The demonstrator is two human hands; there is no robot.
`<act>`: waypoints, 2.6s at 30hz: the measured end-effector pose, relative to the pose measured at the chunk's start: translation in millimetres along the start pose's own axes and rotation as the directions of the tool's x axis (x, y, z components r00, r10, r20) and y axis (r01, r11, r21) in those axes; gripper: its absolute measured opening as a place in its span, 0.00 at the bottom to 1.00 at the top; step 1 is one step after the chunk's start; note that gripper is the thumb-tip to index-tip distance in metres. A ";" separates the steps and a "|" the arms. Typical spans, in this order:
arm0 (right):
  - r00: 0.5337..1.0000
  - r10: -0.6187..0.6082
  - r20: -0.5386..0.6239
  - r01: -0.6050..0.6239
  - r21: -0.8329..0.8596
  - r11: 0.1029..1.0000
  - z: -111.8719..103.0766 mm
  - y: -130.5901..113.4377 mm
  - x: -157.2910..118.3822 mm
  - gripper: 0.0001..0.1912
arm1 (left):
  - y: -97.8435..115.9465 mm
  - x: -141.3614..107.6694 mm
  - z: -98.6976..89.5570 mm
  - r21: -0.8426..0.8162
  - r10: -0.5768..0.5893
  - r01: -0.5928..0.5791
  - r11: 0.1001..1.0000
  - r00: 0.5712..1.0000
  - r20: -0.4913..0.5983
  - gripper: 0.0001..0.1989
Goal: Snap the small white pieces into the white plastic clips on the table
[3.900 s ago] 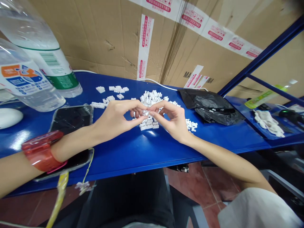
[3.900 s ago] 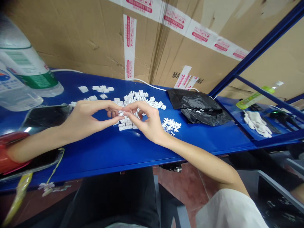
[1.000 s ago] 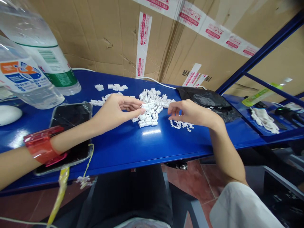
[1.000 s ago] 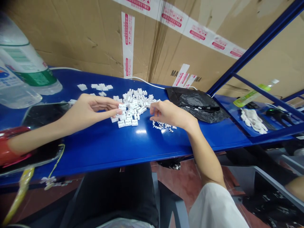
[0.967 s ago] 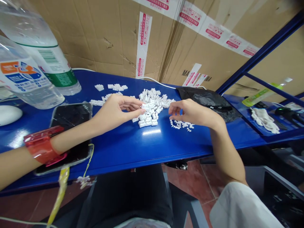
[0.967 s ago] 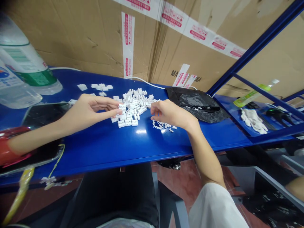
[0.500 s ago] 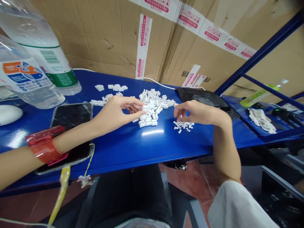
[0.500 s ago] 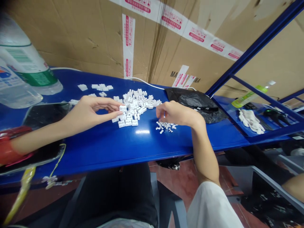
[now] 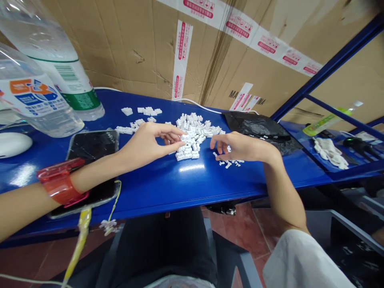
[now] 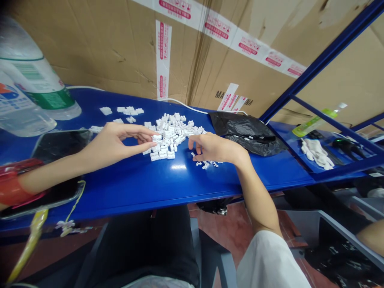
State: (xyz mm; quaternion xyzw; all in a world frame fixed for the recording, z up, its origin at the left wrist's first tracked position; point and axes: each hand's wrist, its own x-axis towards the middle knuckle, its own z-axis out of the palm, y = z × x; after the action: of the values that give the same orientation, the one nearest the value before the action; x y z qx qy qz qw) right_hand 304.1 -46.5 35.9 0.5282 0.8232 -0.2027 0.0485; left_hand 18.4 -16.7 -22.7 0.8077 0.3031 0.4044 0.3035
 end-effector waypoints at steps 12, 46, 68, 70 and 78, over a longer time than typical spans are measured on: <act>0.942 -0.248 -0.227 0.285 0.145 0.948 8.4 -8.4 6.6 0.03 | 0.5 -2.1 -1.2 0.091 0.030 -0.031 0.995 0.999 0.016 0.11; 0.962 -0.007 -0.274 0.264 0.919 0.294 47.6 -47.3 37.9 0.23 | 2.2 -3.7 -5.9 0.430 0.400 -0.402 0.808 0.911 0.099 0.12; 0.793 -0.171 -0.585 0.271 0.087 0.959 28.1 -3.9 46.0 0.11 | -88.7 29.4 -89.1 0.761 0.034 -0.113 0.639 0.992 0.119 0.23; 0.805 -0.144 -0.575 0.222 0.067 0.973 17.6 2.0 40.1 0.13 | -89.4 29.4 -79.9 0.755 0.046 -0.116 0.646 0.993 0.113 0.24; 0.996 -0.081 0.034 0.074 0.155 0.985 -21.9 23.7 -4.1 0.11 | -80.6 35.3 -71.3 0.650 0.020 -0.097 0.754 0.992 0.124 0.12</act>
State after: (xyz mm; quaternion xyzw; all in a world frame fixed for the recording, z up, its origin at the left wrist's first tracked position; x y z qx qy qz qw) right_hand 329.9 -33.0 50.4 0.4937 0.8239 -0.2778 0.0165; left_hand -43.7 77.6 -30.5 0.8928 0.3827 0.2373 0.0056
